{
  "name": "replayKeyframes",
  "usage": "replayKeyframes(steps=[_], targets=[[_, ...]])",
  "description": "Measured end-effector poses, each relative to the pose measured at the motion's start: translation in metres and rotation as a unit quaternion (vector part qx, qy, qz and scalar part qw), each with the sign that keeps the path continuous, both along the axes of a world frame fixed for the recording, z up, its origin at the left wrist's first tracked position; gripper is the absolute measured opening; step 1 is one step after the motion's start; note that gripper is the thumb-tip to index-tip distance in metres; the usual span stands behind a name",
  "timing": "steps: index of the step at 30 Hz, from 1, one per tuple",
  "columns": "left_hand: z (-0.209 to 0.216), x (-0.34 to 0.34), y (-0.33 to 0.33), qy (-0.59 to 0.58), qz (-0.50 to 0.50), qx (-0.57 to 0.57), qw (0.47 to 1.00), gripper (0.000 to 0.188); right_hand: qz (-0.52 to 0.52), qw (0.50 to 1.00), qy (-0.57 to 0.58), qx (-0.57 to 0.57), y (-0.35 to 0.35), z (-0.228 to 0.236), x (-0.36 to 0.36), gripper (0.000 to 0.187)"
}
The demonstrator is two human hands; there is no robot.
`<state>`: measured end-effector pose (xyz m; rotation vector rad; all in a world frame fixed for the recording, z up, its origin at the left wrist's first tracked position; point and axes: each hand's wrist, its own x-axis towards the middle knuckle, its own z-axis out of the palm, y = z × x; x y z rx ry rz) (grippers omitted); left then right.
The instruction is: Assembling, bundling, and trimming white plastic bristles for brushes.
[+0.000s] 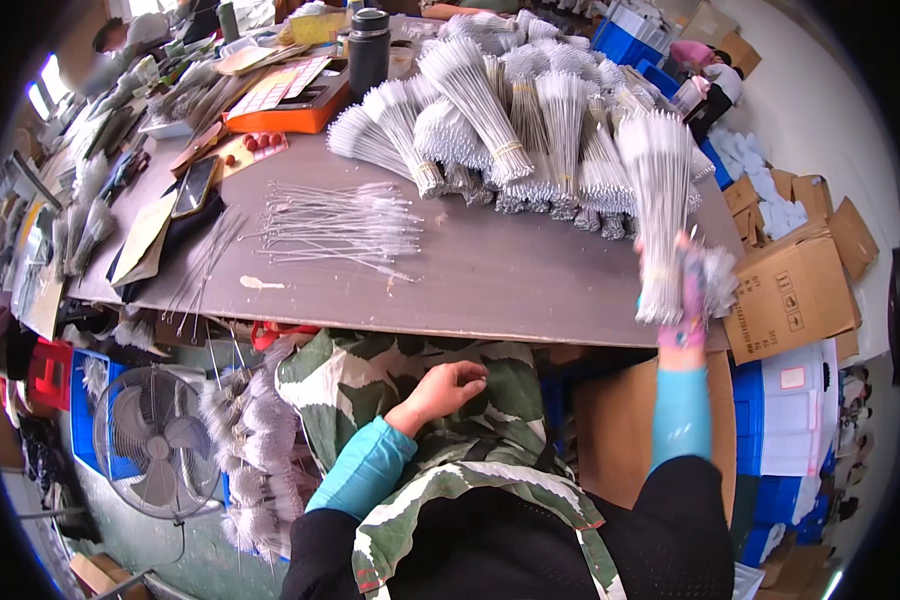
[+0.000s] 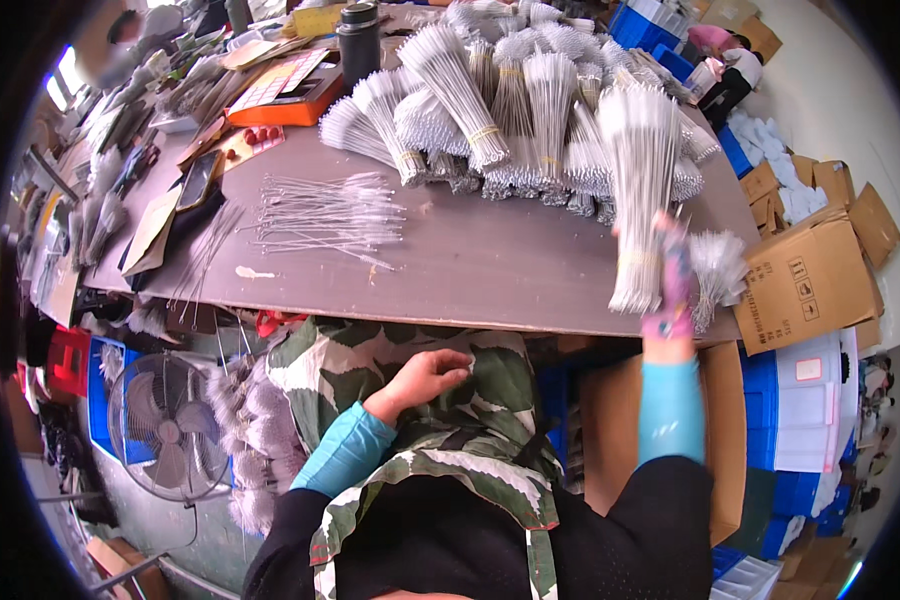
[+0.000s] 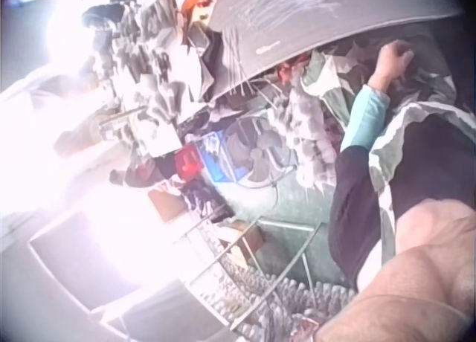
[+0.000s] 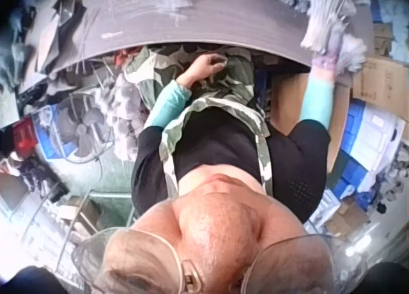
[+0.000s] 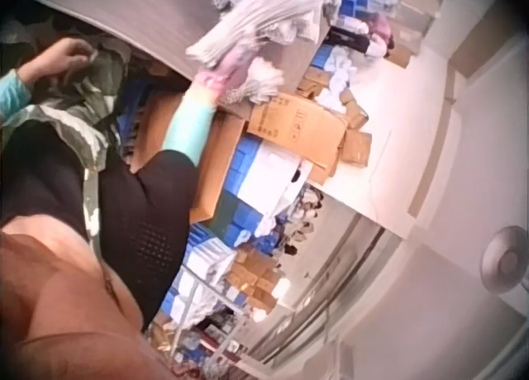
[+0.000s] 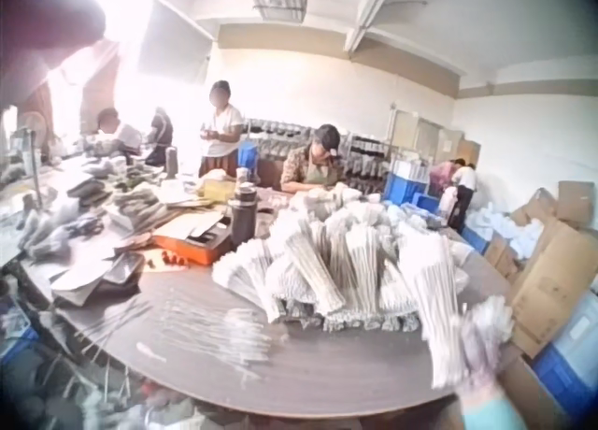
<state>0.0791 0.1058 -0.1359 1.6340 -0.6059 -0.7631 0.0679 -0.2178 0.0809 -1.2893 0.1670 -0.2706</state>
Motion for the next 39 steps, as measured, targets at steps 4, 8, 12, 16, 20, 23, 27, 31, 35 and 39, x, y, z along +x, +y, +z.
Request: replayKeyframes(steps=[4,8,12,16,20,23,27,31,35,39], targets=[[0.015,0.002,-0.007,0.206,-0.037,-0.094,0.973,0.038,-0.17,0.985,0.021,-0.021,0.083,-0.073,-0.063,0.043],[0.045,-0.002,0.001,0.312,-0.03,-0.094,0.945,0.059,-0.116,0.989,0.013,-0.095,0.151,-0.112,-0.08,0.056],[0.035,-0.001,0.003,0.362,-0.04,-0.242,0.9,0.066,-0.096,0.975,0.038,-0.196,0.188,-0.166,-0.072,0.06],[0.046,-0.001,0.004,0.208,0.041,-0.116,0.97,0.068,-0.015,0.967,0.077,-0.242,0.181,-0.17,-0.074,0.036],[0.019,-0.005,0.011,0.105,0.07,-0.092,0.988,0.088,0.049,0.966,0.16,-0.199,0.183,-0.165,-0.081,0.032],[0.017,-0.012,0.016,-0.007,0.065,-0.041,0.997,0.1,0.036,0.955,0.137,-0.261,0.193,-0.153,-0.083,0.033],[0.0,-0.029,0.001,-0.113,0.219,-0.063,0.967,0.096,0.062,0.901,0.082,-0.421,0.195,-0.161,-0.081,0.04],[-0.034,-0.032,-0.004,-0.056,0.256,-0.12,0.957,0.095,0.167,0.818,0.118,-0.538,0.194,-0.136,-0.072,0.046],[-0.019,-0.024,-0.009,-0.002,0.265,-0.052,0.963,0.082,0.237,0.754,0.143,-0.596,0.187,-0.131,-0.065,0.046],[-0.012,-0.021,-0.007,-0.04,0.25,-0.043,0.966,0.061,0.291,0.694,0.164,-0.637,0.17,-0.122,-0.062,0.033]])
